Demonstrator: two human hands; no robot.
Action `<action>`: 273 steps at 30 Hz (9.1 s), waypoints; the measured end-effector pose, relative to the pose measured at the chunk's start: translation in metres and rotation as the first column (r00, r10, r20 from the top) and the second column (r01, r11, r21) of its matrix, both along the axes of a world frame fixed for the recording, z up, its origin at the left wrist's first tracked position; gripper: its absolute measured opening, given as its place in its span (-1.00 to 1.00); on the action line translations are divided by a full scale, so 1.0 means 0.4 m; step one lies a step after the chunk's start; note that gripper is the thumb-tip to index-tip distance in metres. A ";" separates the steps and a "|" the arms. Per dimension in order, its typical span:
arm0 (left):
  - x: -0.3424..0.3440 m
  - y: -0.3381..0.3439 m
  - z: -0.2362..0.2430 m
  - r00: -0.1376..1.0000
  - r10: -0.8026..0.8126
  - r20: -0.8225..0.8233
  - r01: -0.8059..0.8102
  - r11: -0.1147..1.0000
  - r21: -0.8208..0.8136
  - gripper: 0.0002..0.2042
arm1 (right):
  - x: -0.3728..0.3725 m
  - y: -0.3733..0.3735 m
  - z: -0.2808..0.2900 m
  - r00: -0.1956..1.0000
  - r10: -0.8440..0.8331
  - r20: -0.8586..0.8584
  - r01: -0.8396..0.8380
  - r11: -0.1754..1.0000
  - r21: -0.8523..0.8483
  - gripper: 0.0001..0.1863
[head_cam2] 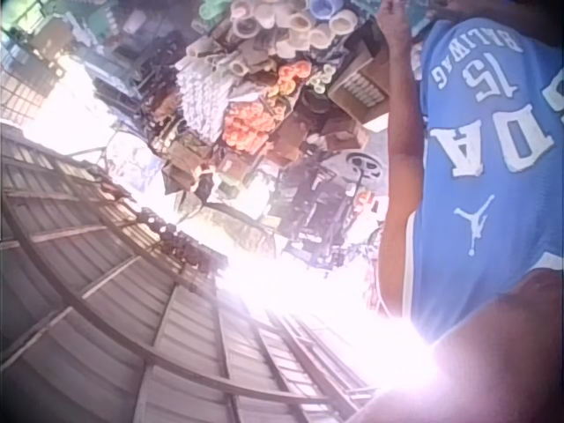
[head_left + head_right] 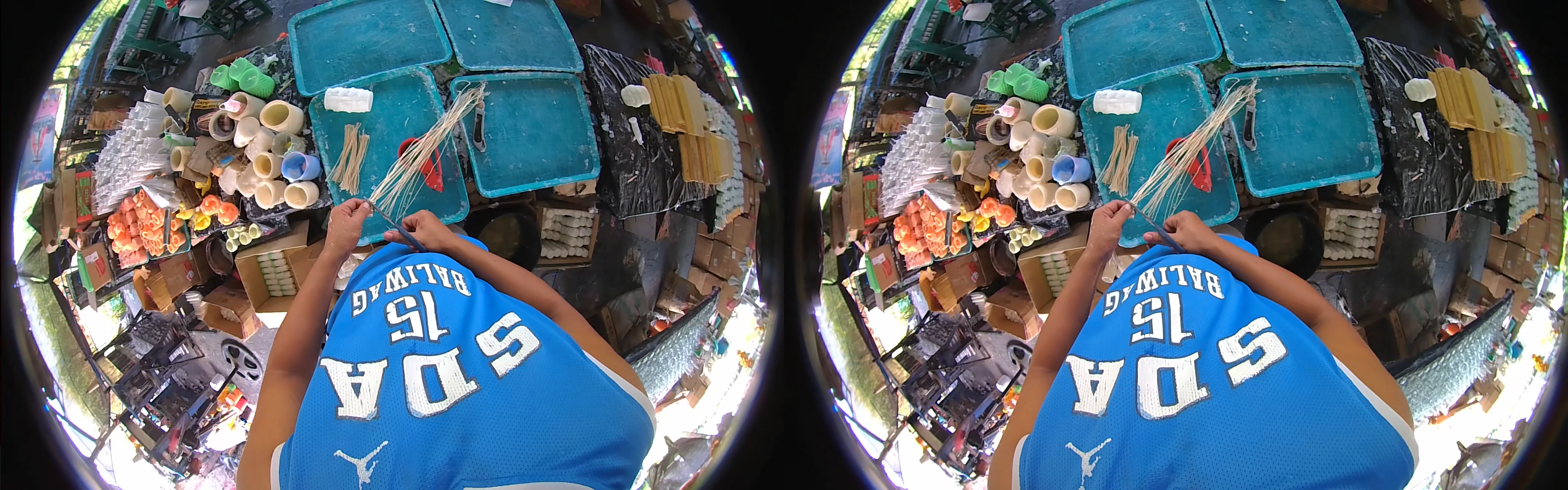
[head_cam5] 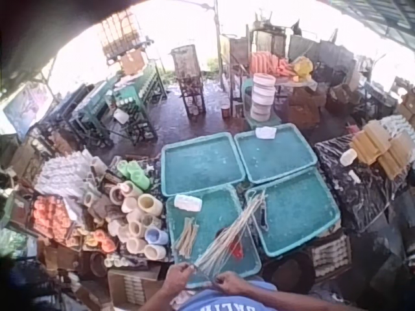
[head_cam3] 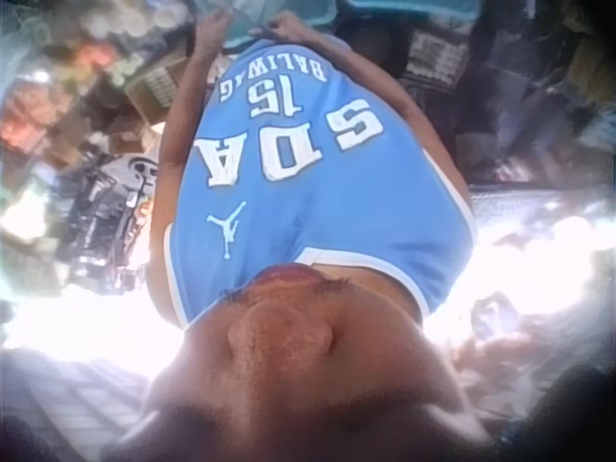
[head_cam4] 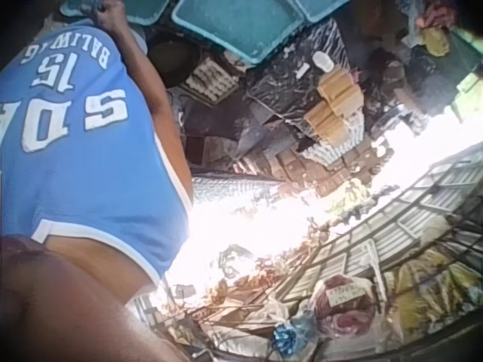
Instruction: The person gathers thin sticks from a tray, aligns them, and uses scissors to cut them into shorter pieces. The person repeatedly picks up sticks, cuts them, and places the cut pieces back on the tray.
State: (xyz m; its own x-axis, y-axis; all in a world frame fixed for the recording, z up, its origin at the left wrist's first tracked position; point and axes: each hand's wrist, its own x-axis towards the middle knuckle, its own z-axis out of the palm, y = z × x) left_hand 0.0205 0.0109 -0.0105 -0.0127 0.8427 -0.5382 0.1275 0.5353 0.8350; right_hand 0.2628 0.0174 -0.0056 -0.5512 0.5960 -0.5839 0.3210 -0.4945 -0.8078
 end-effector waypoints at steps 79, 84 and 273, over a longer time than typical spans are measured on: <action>-0.001 0.008 0.002 0.929 -0.192 -0.317 0.238 0.965 0.111 -0.71 | -0.006 0.048 -0.007 0.979 0.157 0.127 -0.162 0.986 0.029 -0.29; -0.012 0.000 -0.033 0.960 -0.124 -0.253 0.176 0.965 0.194 -0.72 | -0.014 0.045 -0.025 0.985 0.117 0.124 -0.127 0.989 0.073 -0.31; 0.202 0.258 0.181 0.566 0.539 0.624 -0.695 0.719 0.011 -0.55 | -0.186 0.211 0.061 0.255 -0.936 -0.243 0.592 0.350 -0.726 -0.42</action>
State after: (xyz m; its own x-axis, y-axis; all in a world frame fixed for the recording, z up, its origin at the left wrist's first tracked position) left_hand 0.1014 0.1139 0.0619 -0.3550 0.8354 -0.4197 -0.6696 0.0862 0.7377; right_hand 0.1886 0.1019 0.0189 -0.2340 0.7002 -0.6745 -0.8281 -0.5070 -0.2391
